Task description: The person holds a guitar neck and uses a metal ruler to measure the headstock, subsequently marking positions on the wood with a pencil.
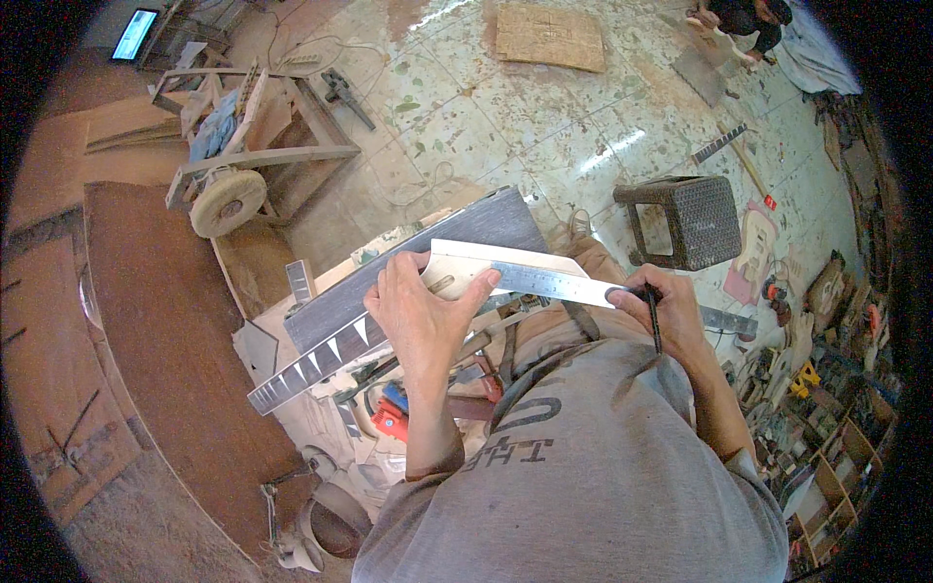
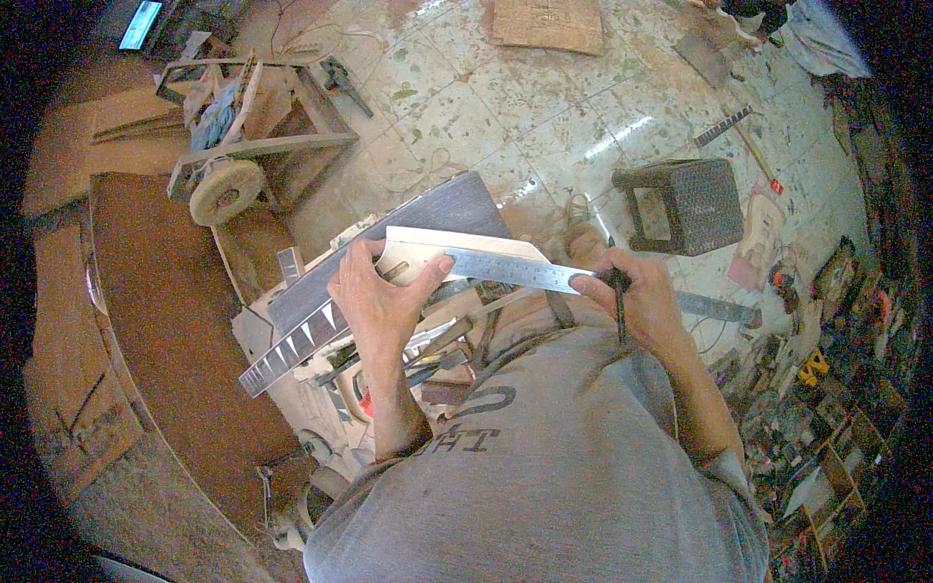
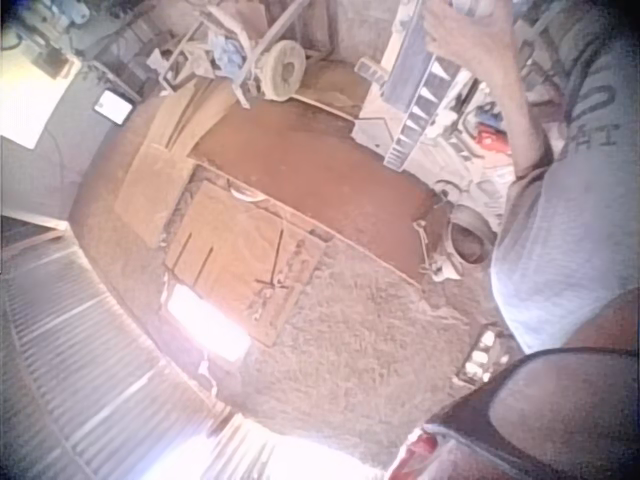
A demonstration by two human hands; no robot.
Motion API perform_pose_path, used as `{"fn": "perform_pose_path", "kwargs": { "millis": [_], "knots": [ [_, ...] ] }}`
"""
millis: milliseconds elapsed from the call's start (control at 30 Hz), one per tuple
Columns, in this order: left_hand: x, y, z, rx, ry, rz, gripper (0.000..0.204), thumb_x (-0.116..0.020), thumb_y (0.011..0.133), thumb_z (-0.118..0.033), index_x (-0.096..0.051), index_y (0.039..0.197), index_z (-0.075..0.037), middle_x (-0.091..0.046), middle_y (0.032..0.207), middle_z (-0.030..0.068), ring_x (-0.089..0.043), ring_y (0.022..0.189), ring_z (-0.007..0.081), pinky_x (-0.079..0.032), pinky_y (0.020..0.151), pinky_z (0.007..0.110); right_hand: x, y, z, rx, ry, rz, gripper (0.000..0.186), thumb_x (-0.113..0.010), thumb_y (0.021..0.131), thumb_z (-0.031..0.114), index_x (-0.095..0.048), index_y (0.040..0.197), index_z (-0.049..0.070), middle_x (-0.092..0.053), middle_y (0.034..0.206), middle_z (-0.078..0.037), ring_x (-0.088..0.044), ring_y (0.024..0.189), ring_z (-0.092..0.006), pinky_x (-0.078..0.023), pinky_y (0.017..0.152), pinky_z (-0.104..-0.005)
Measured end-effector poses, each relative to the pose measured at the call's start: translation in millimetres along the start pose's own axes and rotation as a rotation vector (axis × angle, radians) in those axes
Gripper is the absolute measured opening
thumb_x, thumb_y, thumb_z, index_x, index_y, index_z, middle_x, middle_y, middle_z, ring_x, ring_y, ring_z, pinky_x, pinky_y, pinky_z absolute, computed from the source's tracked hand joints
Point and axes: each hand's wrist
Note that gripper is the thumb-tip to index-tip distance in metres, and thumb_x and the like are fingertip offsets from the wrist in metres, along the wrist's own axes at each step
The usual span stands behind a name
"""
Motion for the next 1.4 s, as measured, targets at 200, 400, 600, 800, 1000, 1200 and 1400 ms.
{"fn": "perform_pose_path", "kwargs": {
  "millis": [200,400,600,800,1000,1200,1400],
  "knots": [
    [-0.3,0.9,2.1,0.023,-0.008,0.022,0.076,-0.095,0.067,-0.059,-0.066,0.110,-0.003,-0.069,0.104,0.0160,-0.065,0.105,0.0356,-0.040,0.104,0.050,0.1,2.1,-0.9,0.014,-0.009,-0.014,0.035,-0.087,0.091,0.036,-0.074,0.086,0.004,-0.065,0.069,-0.009,-0.060,0.062,-0.0196,-0.046,0.059,-0.0373],
    [1.1,0.9,0.2,0.034,-0.001,0.040,0.076,-0.095,0.068,-0.061,-0.066,0.108,-0.004,-0.069,0.104,0.0166,-0.064,0.107,0.0356,-0.040,0.104,0.051,-1.8,2.7,-5.3,0.042,-0.006,-0.025,0.034,-0.088,0.090,0.035,-0.074,0.086,0.005,-0.066,0.068,-0.010,-0.061,0.061,-0.0210,-0.046,0.059,-0.0380],
    [0.1,0.7,2.8,0.023,-0.013,0.040,0.076,-0.094,0.069,-0.063,-0.064,0.107,-0.005,-0.069,0.104,0.0165,-0.064,0.108,0.0361,-0.039,0.104,0.053,0.1,2.7,-0.1,0.026,0.000,-0.016,0.033,-0.088,0.090,0.034,-0.073,0.085,0.005,-0.065,0.068,-0.009,-0.060,0.060,-0.0206,-0.046,0.058,-0.0378],
    [1.7,1.2,0.1,0.050,-0.011,0.066,0.075,-0.094,0.069,-0.061,-0.064,0.108,-0.005,-0.069,0.105,0.0165,-0.064,0.108,0.0355,-0.038,0.105,0.052,-2.5,2.4,-5.1,0.044,0.007,-0.034,0.035,-0.088,0.089,0.036,-0.073,0.085,0.005,-0.064,0.067,-0.009,-0.059,0.060,-0.0200,-0.045,0.058,-0.0372],
    [2.2,0.9,-0.2,0.041,-0.019,0.059,0.074,-0.095,0.070,-0.060,-0.064,0.109,-0.004,-0.069,0.107,0.0170,-0.064,0.109,0.0353,-0.037,0.106,0.051,0.5,2.1,-2.7,0.044,-0.006,-0.014,0.030,-0.088,0.090,0.029,-0.073,0.087,0.003,-0.063,0.069,-0.005,-0.054,0.061,-0.0133,-0.042,0.057,-0.0322],
    [2.1,1.4,-0.6,0.044,-0.011,0.060,0.074,-0.095,0.070,-0.059,-0.065,0.110,-0.004,-0.069,0.107,0.0173,-0.064,0.108,0.0355,-0.037,0.106,0.051,-0.7,4.0,-3.7,0.064,0.014,-0.024,0.031,-0.088,0.091,0.031,-0.074,0.088,0.004,-0.064,0.068,-0.007,-0.056,0.060,-0.0156,-0.044,0.057,-0.0342],
    [1.9,1.9,-0.6,0.054,-0.004,0.074,0.074,-0.095,0.070,-0.059,-0.065,0.109,-0.004,-0.069,0.107,0.0175,-0.064,0.108,0.0357,-0.037,0.105,0.051,0.8,3.3,-2.5,0.053,-0.002,-0.021,0.033,-0.088,0.090,0.035,-0.074,0.087,0.005,-0.065,0.067,-0.009,-0.059,0.058,-0.0200,-0.046,0.058,-0.0368]
  ]
}}
Point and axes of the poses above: each hand's wrist, its own y-axis towards the middle knuckle, its own x-axis out of the back of the hand, z = x × y
